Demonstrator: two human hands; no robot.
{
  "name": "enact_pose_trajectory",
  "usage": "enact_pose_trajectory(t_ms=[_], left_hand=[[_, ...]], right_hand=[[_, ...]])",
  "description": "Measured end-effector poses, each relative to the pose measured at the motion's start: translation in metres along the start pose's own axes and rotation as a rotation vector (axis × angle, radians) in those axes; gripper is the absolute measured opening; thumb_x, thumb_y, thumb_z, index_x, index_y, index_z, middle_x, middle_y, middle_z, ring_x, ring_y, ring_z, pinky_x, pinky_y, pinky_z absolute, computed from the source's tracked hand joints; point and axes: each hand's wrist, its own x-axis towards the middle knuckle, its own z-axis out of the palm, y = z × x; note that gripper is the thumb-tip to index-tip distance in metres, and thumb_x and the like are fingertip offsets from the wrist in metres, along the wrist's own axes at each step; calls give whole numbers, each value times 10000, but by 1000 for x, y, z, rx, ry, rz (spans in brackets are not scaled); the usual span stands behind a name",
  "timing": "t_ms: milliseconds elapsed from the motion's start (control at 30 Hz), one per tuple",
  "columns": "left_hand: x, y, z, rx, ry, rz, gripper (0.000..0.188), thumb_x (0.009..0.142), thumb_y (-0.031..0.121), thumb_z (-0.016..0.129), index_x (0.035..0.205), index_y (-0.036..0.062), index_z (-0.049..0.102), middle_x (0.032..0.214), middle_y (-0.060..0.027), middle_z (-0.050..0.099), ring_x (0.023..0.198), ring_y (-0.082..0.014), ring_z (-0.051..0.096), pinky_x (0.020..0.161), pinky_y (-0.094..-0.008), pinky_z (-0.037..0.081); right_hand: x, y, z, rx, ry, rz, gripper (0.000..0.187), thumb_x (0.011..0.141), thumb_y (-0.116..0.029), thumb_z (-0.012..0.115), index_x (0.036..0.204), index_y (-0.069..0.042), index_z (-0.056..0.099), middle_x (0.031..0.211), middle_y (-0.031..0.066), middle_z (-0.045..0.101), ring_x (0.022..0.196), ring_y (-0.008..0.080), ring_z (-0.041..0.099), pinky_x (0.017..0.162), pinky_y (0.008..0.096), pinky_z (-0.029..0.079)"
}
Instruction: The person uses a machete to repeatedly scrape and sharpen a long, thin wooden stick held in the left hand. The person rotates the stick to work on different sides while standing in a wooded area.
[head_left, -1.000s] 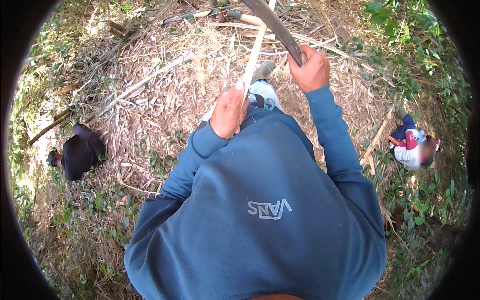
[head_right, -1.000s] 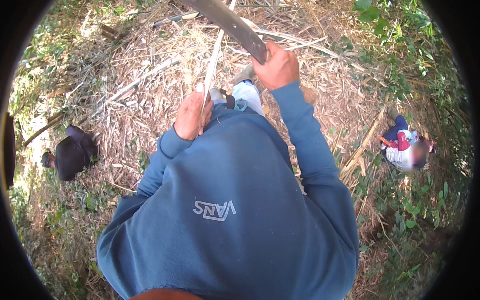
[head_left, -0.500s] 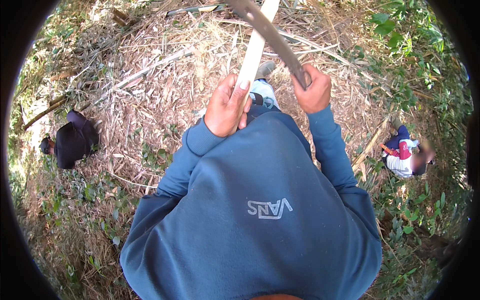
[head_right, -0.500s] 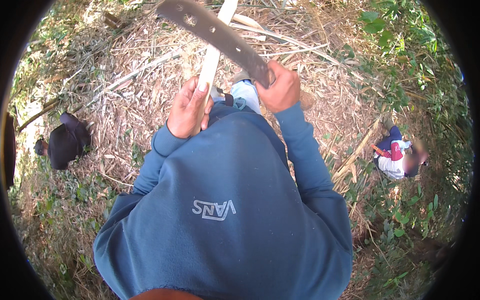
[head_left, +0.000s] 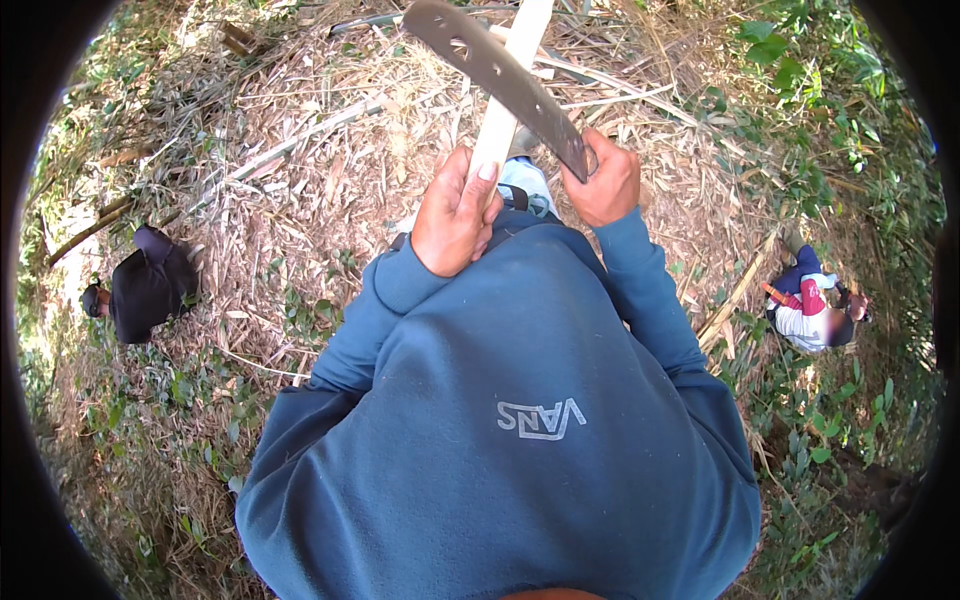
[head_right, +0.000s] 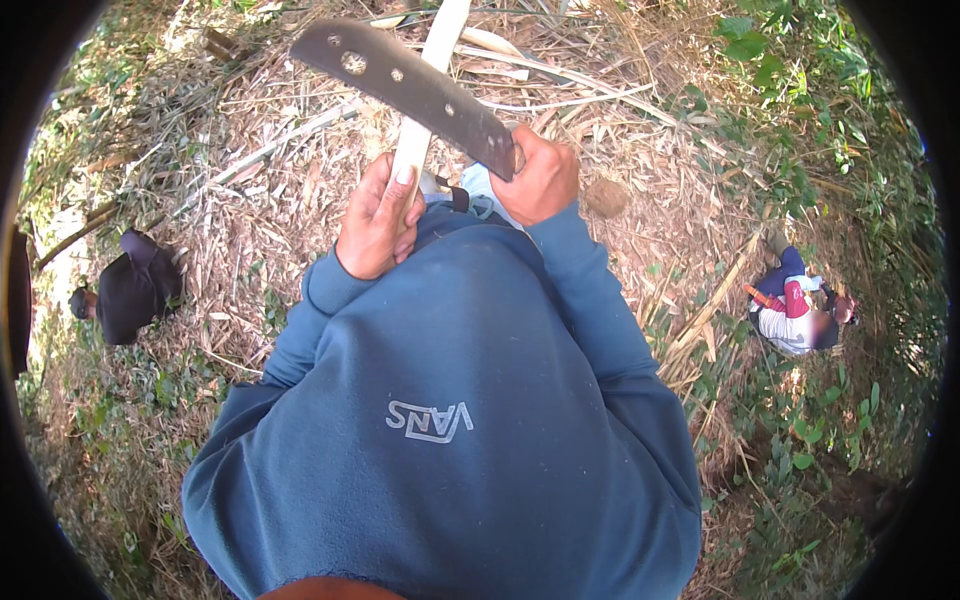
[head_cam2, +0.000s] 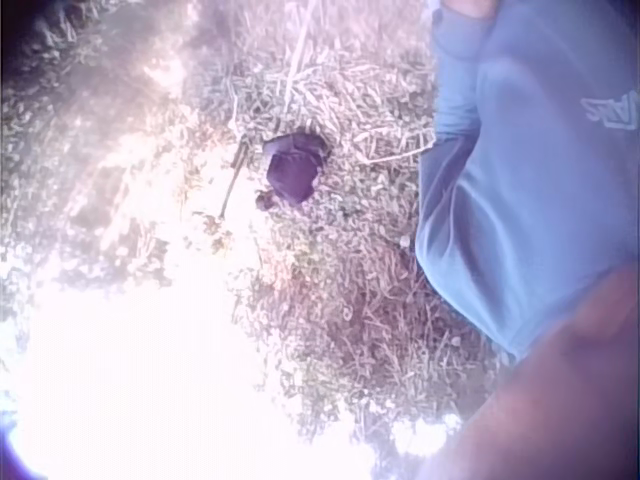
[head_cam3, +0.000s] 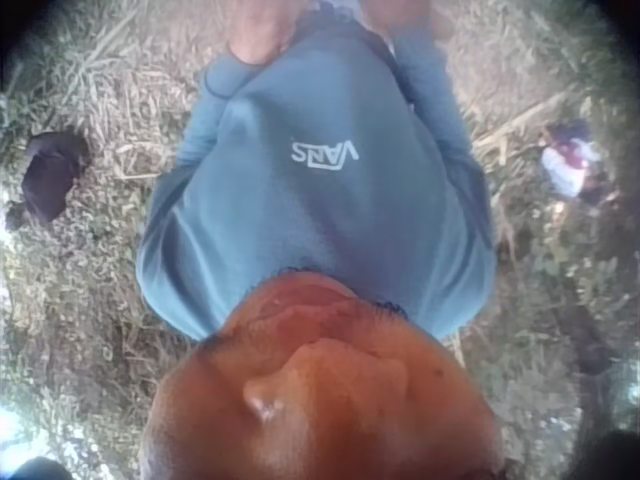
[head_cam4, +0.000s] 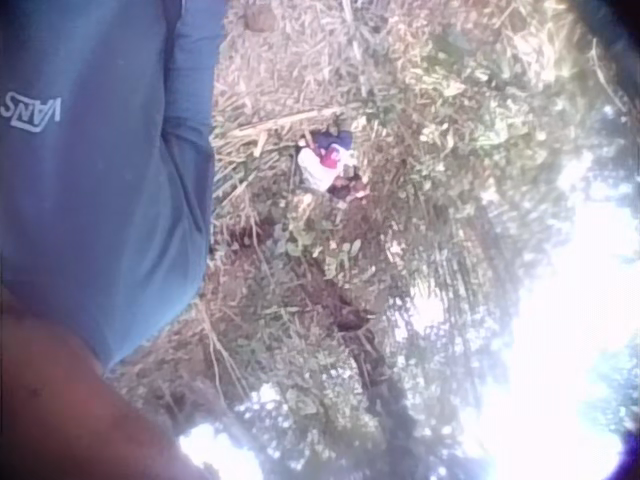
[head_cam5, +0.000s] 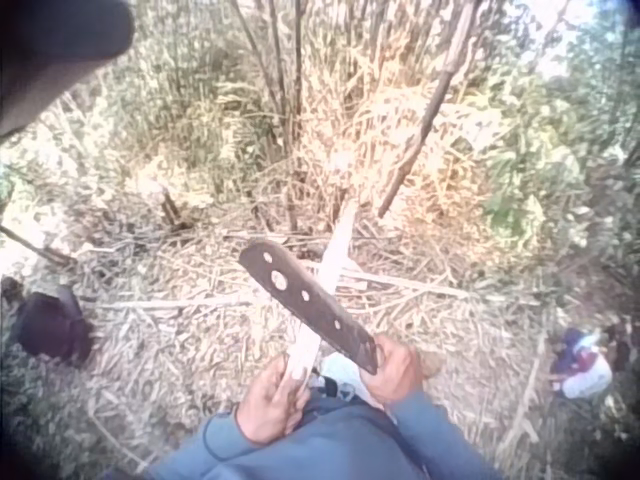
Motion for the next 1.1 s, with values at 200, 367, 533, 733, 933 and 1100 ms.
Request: enact_pose_trajectory(t_ms=[200, 367, 533, 733, 933, 1100], left_hand=[[-5, -7, -3, 29, 2, -12, 251, 1018, 330, 412, 1073, 85, 413, 637, -1, 417, 365, -55, 309, 323, -209, 292], [-6, -8, -2, 30, 10, 19, 244, 1020, 326, 408, 1063, 86, 418, 627, 5, 409, 362, -49, 299, 323, -206, 287], [-8, -9, 0, -7, -15, -23, 220, 1024, 303, 397, 1010, 85, 415, 620, 2, 415, 370, -42, 307, 331, -205, 276], [-6, -8, 2, 7, -21, -1, 220, 1025, 306, 396, 1019, 87, 416, 617, 4, 412, 365, -44, 304, 323, -204, 275], [-3, -10, 1, -23, -41, -5, 258, 1021, 328, 402, 1027, 71, 430, 618, 0, 422, 355, -52, 318, 318, -204, 279], [3, -11, -1, -72, -10, -16, 296, 1019, 345, 401, 1054, 55, 445, 622, -4, 427, 343, -59, 333, 307, -209, 295]], right_hand=[[4, 9, -3, -24, -33, 3, 227, 679, -237, 733, 777, -53, 643, 639, 186, 606, 613, 386, 611, 560, 433, 466], [3, -1, -5, -10, -71, 14, 208, 701, -225, 722, 790, -52, 650, 615, 190, 600, 604, 379, 619, 562, 416, 472], [13, 7, -4, -35, 0, 14, 229, 716, -251, 721, 790, -46, 653, 606, 184, 600, 574, 372, 610, 547, 418, 471], [11, 7, -9, -94, 0, -80, 249, 709, -267, 731, 811, -47, 669, 620, 185, 611, 582, 365, 619, 549, 419, 468], [46, 12, -14, -36, 117, 235, 236, 766, -247, 694, 829, -20, 677, 578, 156, 602, 528, 300, 615, 530, 398, 456], [10, 5, -19, 56, 23, 3, 246, 734, -254, 717, 762, -24, 633, 584, 149, 585, 498, 276, 586, 497, 385, 431]])
